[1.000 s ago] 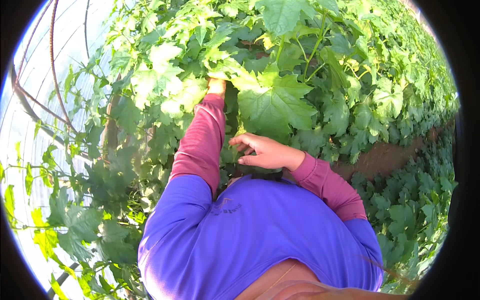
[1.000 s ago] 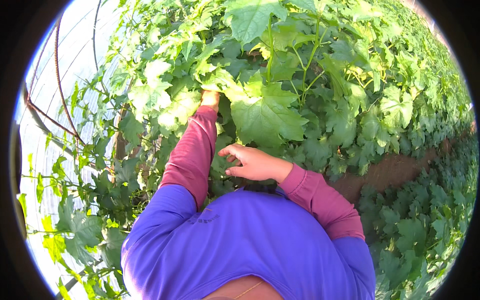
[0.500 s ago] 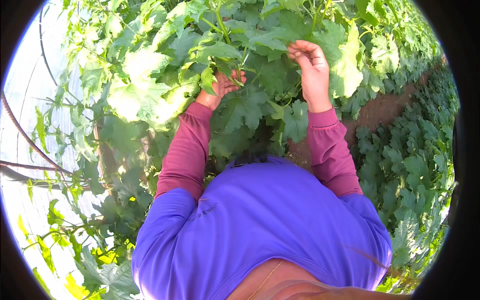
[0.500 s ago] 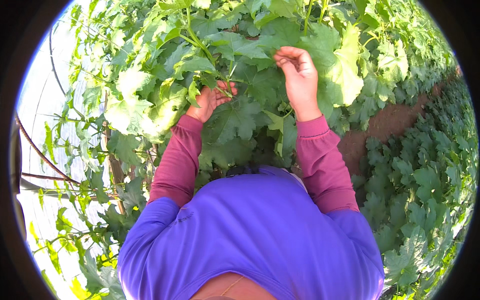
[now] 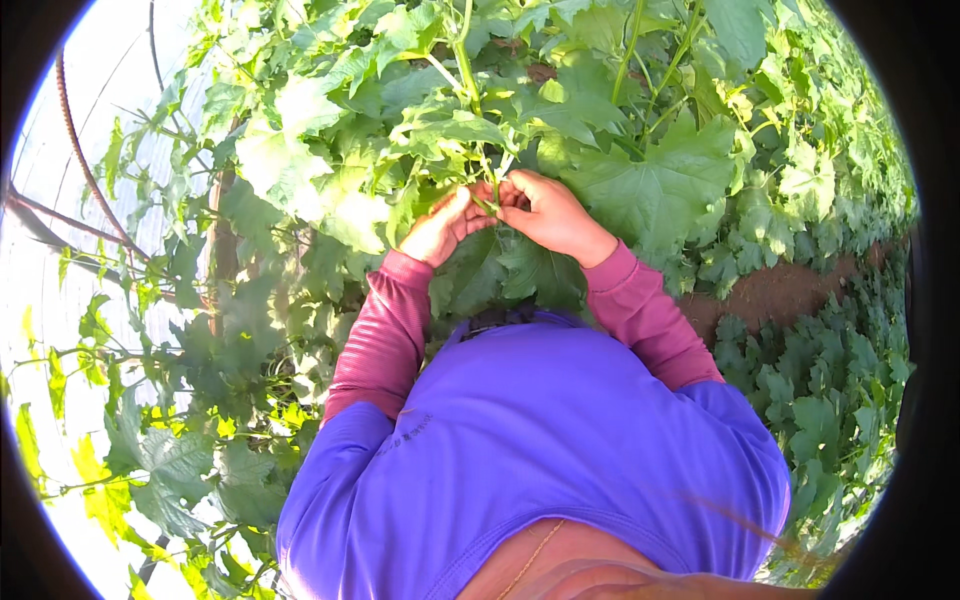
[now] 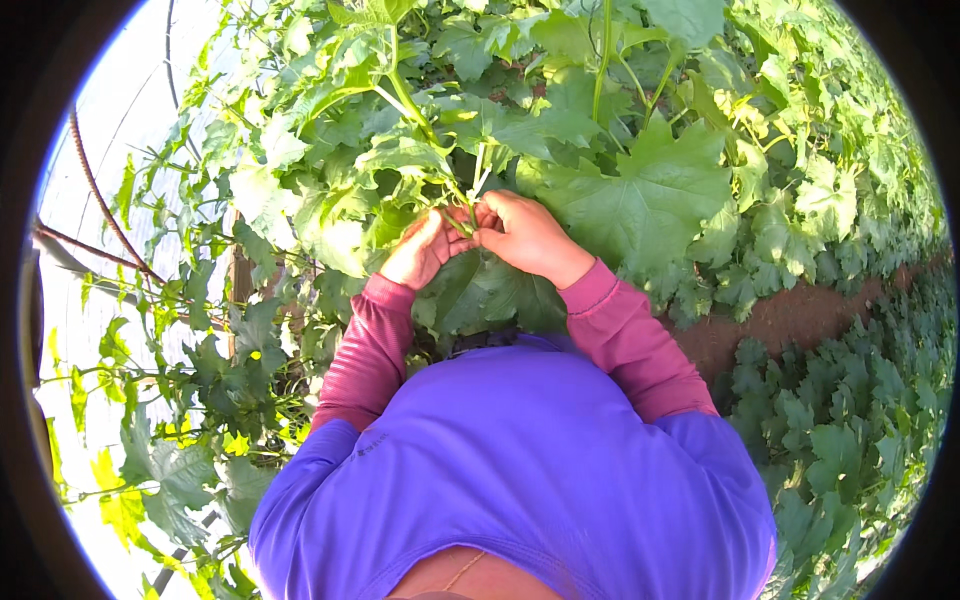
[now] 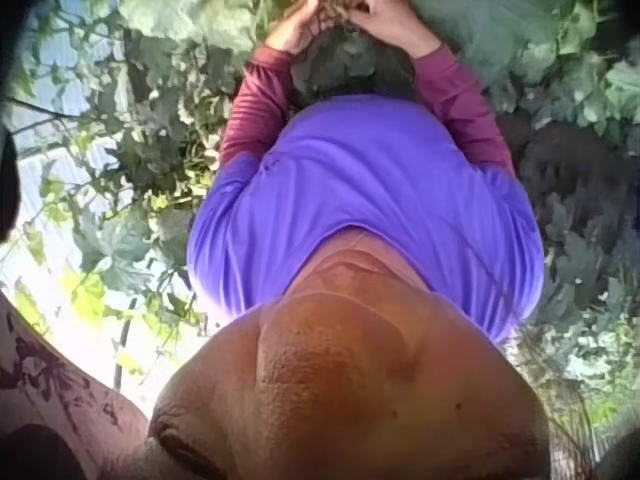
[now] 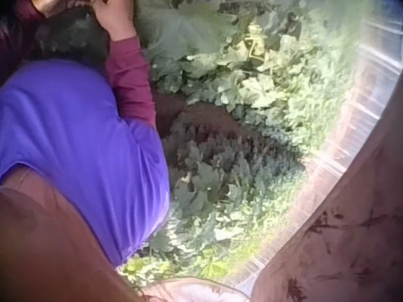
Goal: The person repeatedly reaches into dense vine foliage in a greenhouse, pulls off small leaves or side shoots by hand, and discards them. The hands move from plant to plant along the row, continuing the same pruning action throughout the clip.
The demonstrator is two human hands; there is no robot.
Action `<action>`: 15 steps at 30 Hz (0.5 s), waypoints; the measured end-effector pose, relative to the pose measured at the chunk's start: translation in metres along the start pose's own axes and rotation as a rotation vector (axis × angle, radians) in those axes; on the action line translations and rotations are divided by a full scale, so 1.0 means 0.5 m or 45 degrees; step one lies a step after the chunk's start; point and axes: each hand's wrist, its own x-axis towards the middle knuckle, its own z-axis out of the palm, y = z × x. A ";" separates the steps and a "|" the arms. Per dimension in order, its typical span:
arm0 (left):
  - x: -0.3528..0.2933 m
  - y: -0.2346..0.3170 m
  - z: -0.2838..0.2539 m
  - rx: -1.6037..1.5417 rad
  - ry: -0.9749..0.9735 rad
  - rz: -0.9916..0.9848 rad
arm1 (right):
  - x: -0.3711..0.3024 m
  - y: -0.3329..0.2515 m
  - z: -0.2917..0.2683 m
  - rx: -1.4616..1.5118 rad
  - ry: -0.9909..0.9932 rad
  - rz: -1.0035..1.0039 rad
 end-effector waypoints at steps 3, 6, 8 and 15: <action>-0.017 -0.022 -0.024 -0.196 -0.053 -0.035 | -0.002 0.011 -0.002 -0.007 0.053 -0.175; -0.026 -0.015 0.002 -0.198 0.019 0.045 | -0.015 0.000 -0.005 -0.096 0.042 -0.172; -0.027 -0.011 0.008 -0.122 0.055 0.060 | -0.011 0.002 0.002 -0.215 0.131 -0.266; 0.045 -0.054 -0.055 0.388 0.174 0.035 | 0.000 0.035 -0.012 -0.395 0.294 -0.298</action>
